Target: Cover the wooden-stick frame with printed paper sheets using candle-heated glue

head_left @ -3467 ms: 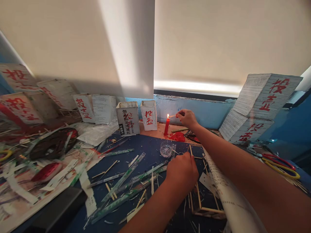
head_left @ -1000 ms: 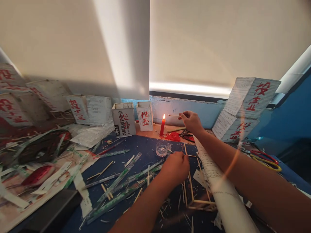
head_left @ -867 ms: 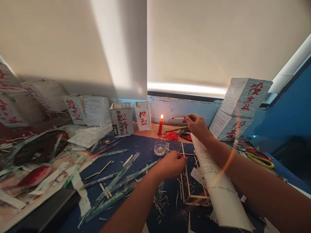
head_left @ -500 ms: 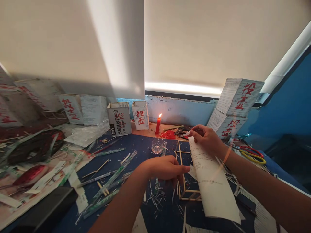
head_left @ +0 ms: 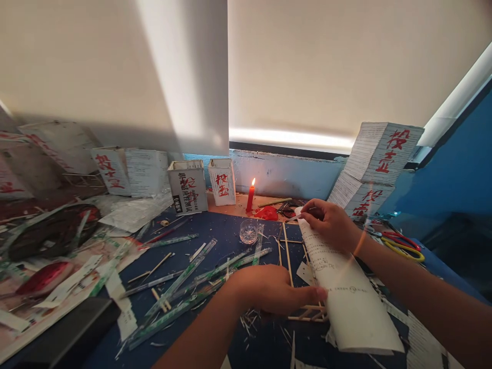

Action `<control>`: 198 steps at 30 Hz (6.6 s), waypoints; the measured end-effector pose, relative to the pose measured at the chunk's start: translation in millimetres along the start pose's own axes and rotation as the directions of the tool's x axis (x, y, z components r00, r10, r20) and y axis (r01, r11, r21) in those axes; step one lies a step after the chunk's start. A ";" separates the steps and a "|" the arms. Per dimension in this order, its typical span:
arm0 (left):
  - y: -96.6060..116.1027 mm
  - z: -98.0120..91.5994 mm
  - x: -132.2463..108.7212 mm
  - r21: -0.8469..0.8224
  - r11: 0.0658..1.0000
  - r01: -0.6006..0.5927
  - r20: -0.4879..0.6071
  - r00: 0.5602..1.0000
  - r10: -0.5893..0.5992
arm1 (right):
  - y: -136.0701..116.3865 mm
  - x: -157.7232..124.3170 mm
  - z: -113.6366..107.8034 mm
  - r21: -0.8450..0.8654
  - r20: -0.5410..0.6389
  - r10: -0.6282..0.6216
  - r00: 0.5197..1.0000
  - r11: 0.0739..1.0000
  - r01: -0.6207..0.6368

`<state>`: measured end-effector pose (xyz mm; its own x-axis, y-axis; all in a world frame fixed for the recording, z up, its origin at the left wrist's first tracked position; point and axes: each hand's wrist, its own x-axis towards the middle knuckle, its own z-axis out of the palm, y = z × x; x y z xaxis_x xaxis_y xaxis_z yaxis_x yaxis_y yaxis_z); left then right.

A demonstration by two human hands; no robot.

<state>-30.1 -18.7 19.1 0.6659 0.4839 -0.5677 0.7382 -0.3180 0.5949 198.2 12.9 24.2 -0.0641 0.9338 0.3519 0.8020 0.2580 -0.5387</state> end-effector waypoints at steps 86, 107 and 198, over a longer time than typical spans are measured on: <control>-25.9 -5.5 16.8 -0.029 0.983 -0.180 0.196 0.964 0.182 | -14.6 -22.0 -7.6 0.035 0.178 -0.091 0.980 0.996 0.086; -25.6 -5.3 16.0 -0.025 0.983 -0.180 0.185 0.966 0.182 | -17.0 -18.4 -2.6 -0.012 0.119 -0.103 0.988 0.994 0.105; -26.9 -7.7 15.8 0.030 0.984 -0.174 0.187 0.968 0.165 | -17.5 -54.0 -11.9 -0.084 0.257 -0.416 0.873 0.890 0.449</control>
<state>-40.2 3.8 -1.5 0.7870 0.2633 -0.5579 0.6140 -0.4217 0.6672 194.7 -45.0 23.8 -0.5416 0.7712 0.3346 0.7348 0.6277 -0.2572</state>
